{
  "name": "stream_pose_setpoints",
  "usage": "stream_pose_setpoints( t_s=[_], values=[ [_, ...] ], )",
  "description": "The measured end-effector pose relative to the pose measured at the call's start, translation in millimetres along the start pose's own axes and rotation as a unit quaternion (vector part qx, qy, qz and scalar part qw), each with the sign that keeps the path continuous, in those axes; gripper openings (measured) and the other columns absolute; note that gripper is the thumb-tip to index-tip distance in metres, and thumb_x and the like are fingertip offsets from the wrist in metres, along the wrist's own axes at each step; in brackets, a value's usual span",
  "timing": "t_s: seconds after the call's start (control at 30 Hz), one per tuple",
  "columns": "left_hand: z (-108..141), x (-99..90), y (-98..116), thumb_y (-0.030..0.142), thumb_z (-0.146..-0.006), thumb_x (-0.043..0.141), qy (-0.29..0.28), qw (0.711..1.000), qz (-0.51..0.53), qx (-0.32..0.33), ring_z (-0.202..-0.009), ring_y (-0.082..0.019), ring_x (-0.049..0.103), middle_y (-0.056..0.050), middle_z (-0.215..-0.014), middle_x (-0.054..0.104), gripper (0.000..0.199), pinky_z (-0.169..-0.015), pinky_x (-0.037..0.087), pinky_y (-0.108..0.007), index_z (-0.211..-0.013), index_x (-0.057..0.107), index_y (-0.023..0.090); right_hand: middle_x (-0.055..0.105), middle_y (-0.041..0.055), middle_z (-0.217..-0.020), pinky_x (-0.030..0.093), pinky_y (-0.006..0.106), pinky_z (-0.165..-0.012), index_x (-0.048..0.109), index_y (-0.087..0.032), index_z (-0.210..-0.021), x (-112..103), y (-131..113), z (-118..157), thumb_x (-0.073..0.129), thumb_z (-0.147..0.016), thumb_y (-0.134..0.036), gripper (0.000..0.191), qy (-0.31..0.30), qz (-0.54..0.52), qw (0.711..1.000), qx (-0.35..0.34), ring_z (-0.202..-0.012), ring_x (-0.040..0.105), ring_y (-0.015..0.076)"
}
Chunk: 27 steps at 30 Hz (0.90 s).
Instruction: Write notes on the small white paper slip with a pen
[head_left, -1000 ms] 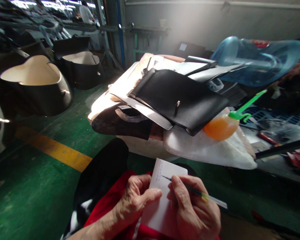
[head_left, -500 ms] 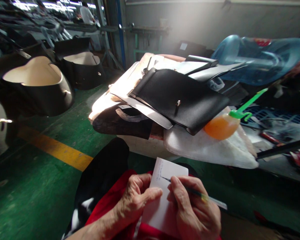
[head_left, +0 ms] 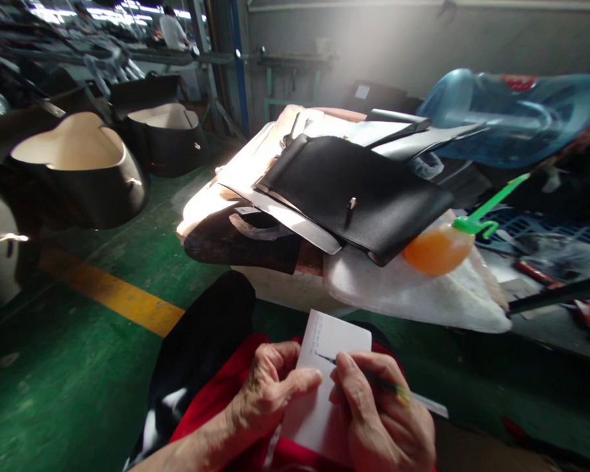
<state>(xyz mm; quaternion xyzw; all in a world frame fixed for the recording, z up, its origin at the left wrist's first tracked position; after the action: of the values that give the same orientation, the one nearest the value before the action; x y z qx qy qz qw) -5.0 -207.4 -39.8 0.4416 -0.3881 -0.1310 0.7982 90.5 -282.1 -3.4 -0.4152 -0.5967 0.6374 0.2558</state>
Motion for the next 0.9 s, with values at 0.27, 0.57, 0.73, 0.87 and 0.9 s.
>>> stream_pose_setpoints(
  t_s=[0.27,0.57,0.73,0.87,0.9],
  values=[
    [-1,-1.0,-4,0.035,-0.072,0.069,0.001,1.0,-0.016,0.005,-0.055,-0.012,0.05,-0.007,-0.066,0.059,0.028,-0.05,0.038,-0.018,-0.081,0.066,0.009,0.06,-0.0015,-0.056,0.036,0.017,-0.046,0.06,-0.018,-0.076,0,2,7,0.061,-0.074,-0.052,0.034,0.01,-0.071,0.988,0.14,-0.046,0.049,0.0092],
    [-3,-2.7,-12,0.038,-0.068,0.069,0.02,0.999,-0.005,-0.028,-0.055,-0.016,0.053,-0.01,-0.065,0.06,0.032,-0.051,0.038,-0.023,-0.077,0.063,0.008,0.054,-0.0031,-0.046,0.033,0.014,-0.038,0.057,-0.017,-0.071,3,-6,12,0.07,-0.07,-0.041,0.027,0.065,-0.084,0.99,0.097,-0.038,0.044,0.0072],
    [-2,-3.6,-11,0.041,-0.065,0.072,0.037,0.998,-0.036,-0.038,-0.054,-0.014,0.05,-0.011,-0.066,0.06,0.037,-0.048,0.035,-0.021,-0.075,0.063,0.006,0.057,-0.0032,-0.05,0.037,0.013,-0.043,0.058,-0.019,-0.071,-1,3,13,0.068,-0.072,-0.046,0.029,0.045,-0.048,0.994,0.086,-0.041,0.049,0.0071],
    [-2,-2.3,-11,0.04,-0.066,0.072,0.023,0.999,-0.022,-0.039,-0.054,-0.013,0.049,-0.01,-0.065,0.058,0.037,-0.049,0.035,-0.02,-0.075,0.062,0.005,0.058,-0.0026,-0.052,0.04,0.015,-0.045,0.062,-0.019,-0.073,-4,12,12,0.066,-0.075,-0.044,0.026,0.016,-0.022,0.999,0.029,-0.042,0.052,0.0091],
    [-3,-2.1,-12,0.039,-0.067,0.072,0.017,0.999,-0.019,-0.039,-0.055,-0.014,0.05,-0.01,-0.065,0.058,0.037,-0.049,0.036,-0.021,-0.075,0.062,0.005,0.058,-0.0024,-0.053,0.041,0.016,-0.045,0.064,-0.019,-0.073,-4,13,11,0.065,-0.076,-0.043,0.024,0.009,-0.018,1.0,0.011,-0.043,0.053,0.0092]
  ],
)
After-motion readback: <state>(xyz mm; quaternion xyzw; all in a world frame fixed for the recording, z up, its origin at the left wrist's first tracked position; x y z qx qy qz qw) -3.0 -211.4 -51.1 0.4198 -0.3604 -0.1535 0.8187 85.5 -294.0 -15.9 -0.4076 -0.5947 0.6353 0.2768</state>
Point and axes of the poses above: each hand's wrist, its own z-axis away from the middle knuckle, its own x-axis out of the palm, y = z × x, the point moved 2 cm from there along -z, towards the middle knuckle
